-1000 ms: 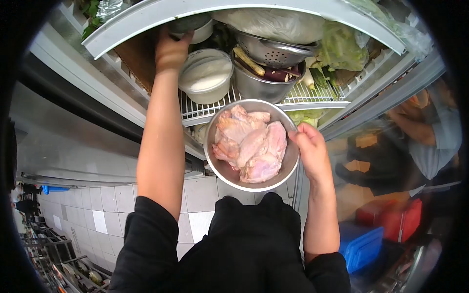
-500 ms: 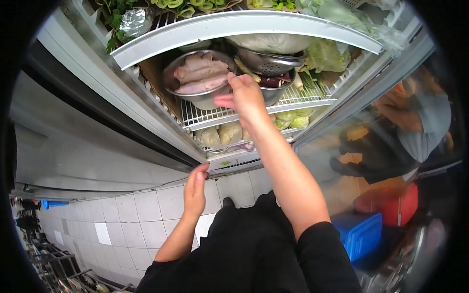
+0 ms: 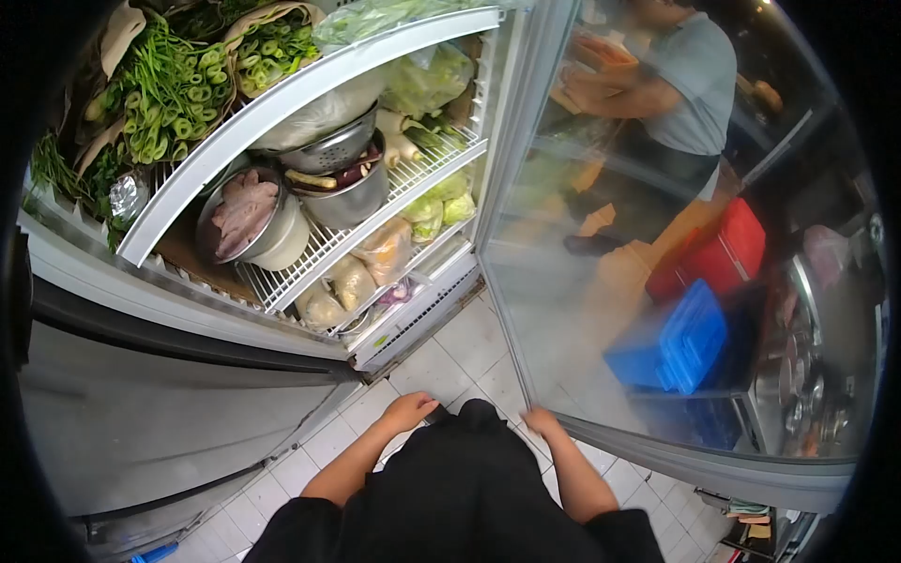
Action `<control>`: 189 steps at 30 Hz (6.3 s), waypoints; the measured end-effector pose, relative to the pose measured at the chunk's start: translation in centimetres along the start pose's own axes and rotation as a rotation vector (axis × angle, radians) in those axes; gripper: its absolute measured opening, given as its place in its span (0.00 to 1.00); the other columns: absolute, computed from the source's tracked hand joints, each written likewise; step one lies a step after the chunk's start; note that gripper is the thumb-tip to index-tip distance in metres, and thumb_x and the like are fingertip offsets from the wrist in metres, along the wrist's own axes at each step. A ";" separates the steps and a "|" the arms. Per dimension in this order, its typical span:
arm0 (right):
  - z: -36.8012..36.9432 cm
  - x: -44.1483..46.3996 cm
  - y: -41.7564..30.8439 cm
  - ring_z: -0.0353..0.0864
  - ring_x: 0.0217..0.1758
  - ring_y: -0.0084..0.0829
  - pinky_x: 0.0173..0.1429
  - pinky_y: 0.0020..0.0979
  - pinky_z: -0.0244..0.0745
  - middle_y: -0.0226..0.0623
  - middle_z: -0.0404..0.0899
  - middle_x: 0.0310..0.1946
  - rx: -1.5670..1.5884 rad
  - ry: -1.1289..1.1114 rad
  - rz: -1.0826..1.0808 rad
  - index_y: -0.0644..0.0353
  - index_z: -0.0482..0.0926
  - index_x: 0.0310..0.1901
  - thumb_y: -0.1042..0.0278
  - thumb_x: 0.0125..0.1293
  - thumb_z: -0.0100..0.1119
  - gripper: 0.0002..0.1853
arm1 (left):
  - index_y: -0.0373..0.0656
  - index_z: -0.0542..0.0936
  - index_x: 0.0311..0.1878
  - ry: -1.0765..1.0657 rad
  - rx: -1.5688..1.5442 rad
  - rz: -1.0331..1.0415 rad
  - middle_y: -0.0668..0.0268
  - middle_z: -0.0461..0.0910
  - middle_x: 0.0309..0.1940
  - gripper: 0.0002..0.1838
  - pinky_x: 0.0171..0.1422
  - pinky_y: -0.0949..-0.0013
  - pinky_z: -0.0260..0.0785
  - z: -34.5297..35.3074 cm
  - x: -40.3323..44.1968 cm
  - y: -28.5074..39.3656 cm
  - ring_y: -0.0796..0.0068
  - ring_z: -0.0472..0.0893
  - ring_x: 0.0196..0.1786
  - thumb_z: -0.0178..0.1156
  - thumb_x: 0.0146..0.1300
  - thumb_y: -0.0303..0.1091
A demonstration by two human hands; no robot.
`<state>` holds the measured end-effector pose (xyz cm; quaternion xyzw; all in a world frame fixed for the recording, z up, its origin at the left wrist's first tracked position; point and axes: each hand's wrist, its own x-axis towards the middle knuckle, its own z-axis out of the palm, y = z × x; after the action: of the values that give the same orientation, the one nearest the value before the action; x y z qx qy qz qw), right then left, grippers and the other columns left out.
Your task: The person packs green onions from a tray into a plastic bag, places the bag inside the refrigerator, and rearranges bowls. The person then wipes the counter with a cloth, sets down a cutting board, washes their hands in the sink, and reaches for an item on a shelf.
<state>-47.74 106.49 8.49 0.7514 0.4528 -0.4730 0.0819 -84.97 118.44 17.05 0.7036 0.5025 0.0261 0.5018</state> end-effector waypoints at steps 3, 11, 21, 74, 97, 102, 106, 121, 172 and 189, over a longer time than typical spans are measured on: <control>5.0 -7.3 10.8 0.85 0.34 0.42 0.35 0.45 0.81 0.46 0.83 0.47 0.524 -0.104 0.526 0.61 0.77 0.55 0.59 0.63 0.61 0.22 | 0.41 0.82 0.45 -0.008 0.085 0.021 0.53 0.84 0.40 0.24 0.51 0.55 0.74 1.7 -0.4 -1.0 0.52 0.83 0.46 0.55 0.67 0.56; 1.6 -10.1 11.1 0.75 0.60 0.37 0.55 0.38 0.79 0.46 0.73 0.64 0.418 0.505 -0.297 0.57 0.66 0.71 0.75 0.62 0.54 0.32 | 0.43 0.83 0.45 -0.304 0.264 0.138 0.53 0.85 0.42 0.24 0.50 0.55 0.74 9.0 -3.8 0.6 0.52 0.83 0.47 0.56 0.66 0.57; 11.6 -18.4 0.0 0.81 0.52 0.35 0.58 0.36 0.74 0.42 0.82 0.54 0.640 0.183 -0.720 0.48 0.76 0.63 0.67 0.62 0.54 0.25 | 0.40 0.79 0.59 -0.660 0.308 0.402 0.49 0.82 0.50 0.29 0.61 0.58 0.71 17.8 -9.5 7.5 0.52 0.81 0.54 0.61 0.64 0.53; 9.0 -66.9 51.0 0.85 0.50 0.27 0.57 0.29 0.76 0.37 0.85 0.49 1.542 1.382 0.594 0.60 0.76 0.60 0.61 0.73 0.53 0.19 | 0.40 0.84 0.48 -1.235 1.474 1.071 0.48 0.82 0.51 0.25 0.63 0.50 0.69 78.2 18.9 45.2 0.47 0.79 0.56 0.57 0.62 0.53; 10.9 -97.3 103.5 0.85 0.49 0.32 0.55 0.30 0.78 0.40 0.85 0.46 1.424 1.605 0.766 0.62 0.80 0.54 0.66 0.69 0.58 0.15 | 0.41 0.79 0.58 -1.568 0.782 0.639 0.61 0.84 0.43 0.23 0.51 0.68 0.73 133.3 -21.5 88.6 0.72 0.82 0.45 0.61 0.67 0.47; 9.7 -97.3 118.4 0.85 0.48 0.31 0.53 0.30 0.78 0.40 0.85 0.46 1.398 1.560 0.639 0.61 0.80 0.55 0.65 0.69 0.56 0.16 | 0.42 0.80 0.56 -1.414 0.465 0.620 0.67 0.84 0.40 0.18 0.45 0.73 0.73 143.6 -21.2 97.0 0.79 0.81 0.41 0.61 0.68 0.41; 12.5 -93.6 130.9 0.86 0.43 0.28 0.52 0.29 0.78 0.39 0.86 0.43 1.576 1.434 0.864 0.61 0.78 0.56 0.66 0.70 0.55 0.16 | 0.41 0.79 0.54 -1.245 0.119 0.700 0.69 0.82 0.38 0.16 0.40 0.74 0.72 154.0 -20.5 110.0 0.80 0.81 0.38 0.59 0.71 0.41; 35.4 -93.1 154.2 0.82 0.28 0.25 0.31 0.28 0.76 0.33 0.83 0.36 2.496 1.325 1.135 0.57 0.77 0.53 0.68 0.73 0.51 0.11 | 0.34 0.67 0.61 -0.542 0.061 0.486 0.51 0.79 0.50 0.30 0.40 0.56 0.79 191.3 -11.3 144.9 0.61 0.81 0.53 0.53 0.70 0.53; -19.4 -121.2 256.2 0.85 0.38 0.36 0.35 0.36 0.81 0.39 0.83 0.43 1.909 1.133 -0.442 0.58 0.74 0.55 0.57 0.71 0.58 0.17 | 0.37 0.76 0.53 -0.514 -0.387 0.244 0.58 0.82 0.46 0.16 0.41 0.68 0.78 230.0 -51.0 146.1 0.67 0.85 0.40 0.56 0.73 0.41; -8.0 -114.4 248.2 0.83 0.46 0.43 0.50 0.41 0.78 0.39 0.84 0.42 0.529 0.992 -0.033 0.53 0.82 0.47 0.59 0.66 0.58 0.13 | 0.35 0.80 0.46 -0.441 0.185 0.006 0.62 0.84 0.34 0.18 0.40 0.69 0.75 229.6 -57.8 124.6 0.73 0.83 0.36 0.63 0.66 0.43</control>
<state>129.11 -101.17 26.82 0.8715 0.3147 -0.1618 -0.3395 95.51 -78.99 21.68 0.7368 0.3787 -0.1729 0.5327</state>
